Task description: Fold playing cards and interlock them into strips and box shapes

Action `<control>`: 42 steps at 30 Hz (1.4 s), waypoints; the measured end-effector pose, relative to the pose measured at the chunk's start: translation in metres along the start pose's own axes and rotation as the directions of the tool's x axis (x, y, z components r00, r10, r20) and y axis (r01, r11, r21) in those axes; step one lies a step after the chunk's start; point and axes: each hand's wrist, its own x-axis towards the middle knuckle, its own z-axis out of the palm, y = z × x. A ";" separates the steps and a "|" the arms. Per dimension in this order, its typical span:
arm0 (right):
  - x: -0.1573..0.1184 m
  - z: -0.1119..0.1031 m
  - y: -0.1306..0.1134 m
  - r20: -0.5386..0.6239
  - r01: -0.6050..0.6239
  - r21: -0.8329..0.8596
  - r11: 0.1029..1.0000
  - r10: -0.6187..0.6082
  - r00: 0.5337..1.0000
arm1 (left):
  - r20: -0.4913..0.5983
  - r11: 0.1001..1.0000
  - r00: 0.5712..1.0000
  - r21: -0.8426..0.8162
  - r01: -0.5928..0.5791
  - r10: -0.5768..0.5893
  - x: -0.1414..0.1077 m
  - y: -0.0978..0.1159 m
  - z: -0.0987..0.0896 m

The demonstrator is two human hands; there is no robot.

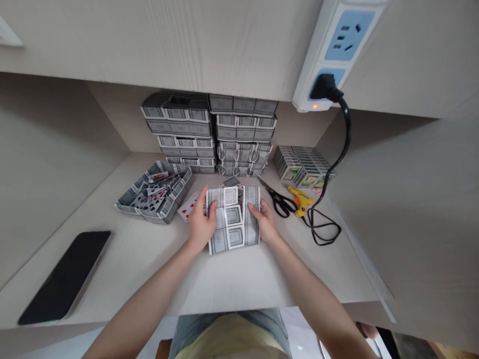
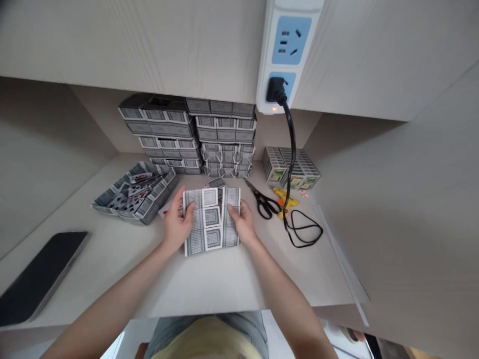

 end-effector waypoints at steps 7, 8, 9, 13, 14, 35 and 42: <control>0.000 0.000 0.001 0.012 0.000 0.031 1.000 0.000 1.000 | 0.008 1.000 1.000 0.002 0.016 -0.016 0.000 0.000 0.001; 0.000 -0.001 0.001 0.014 0.000 0.034 0.999 0.000 1.000 | 0.009 1.000 1.000 0.005 0.019 -0.019 0.000 0.000 0.001; 0.000 -0.001 0.001 0.016 0.000 0.035 0.999 -0.001 1.000 | 0.007 1.000 1.000 0.006 0.021 -0.021 0.000 0.001 0.001; 0.000 -0.002 0.002 0.002 0.019 0.009 1.000 -0.019 1.000 | 0.002 1.000 1.000 0.000 0.008 -0.008 -0.001 0.001 0.001; 0.000 -0.002 0.002 -0.002 0.021 -0.005 1.000 -0.021 1.000 | 0.001 1.000 1.000 -0.004 0.003 -0.003 -0.002 0.001 0.001; 0.001 -0.002 0.004 0.023 0.070 -0.126 0.990 -0.067 0.997 | 0.023 0.990 0.999 -0.137 0.041 -0.038 -0.002 0.005 0.001; -0.001 0.000 0.001 0.038 0.078 -0.118 0.990 -0.074 0.997 | 0.034 0.985 0.997 -0.157 0.068 -0.064 -0.002 0.005 0.001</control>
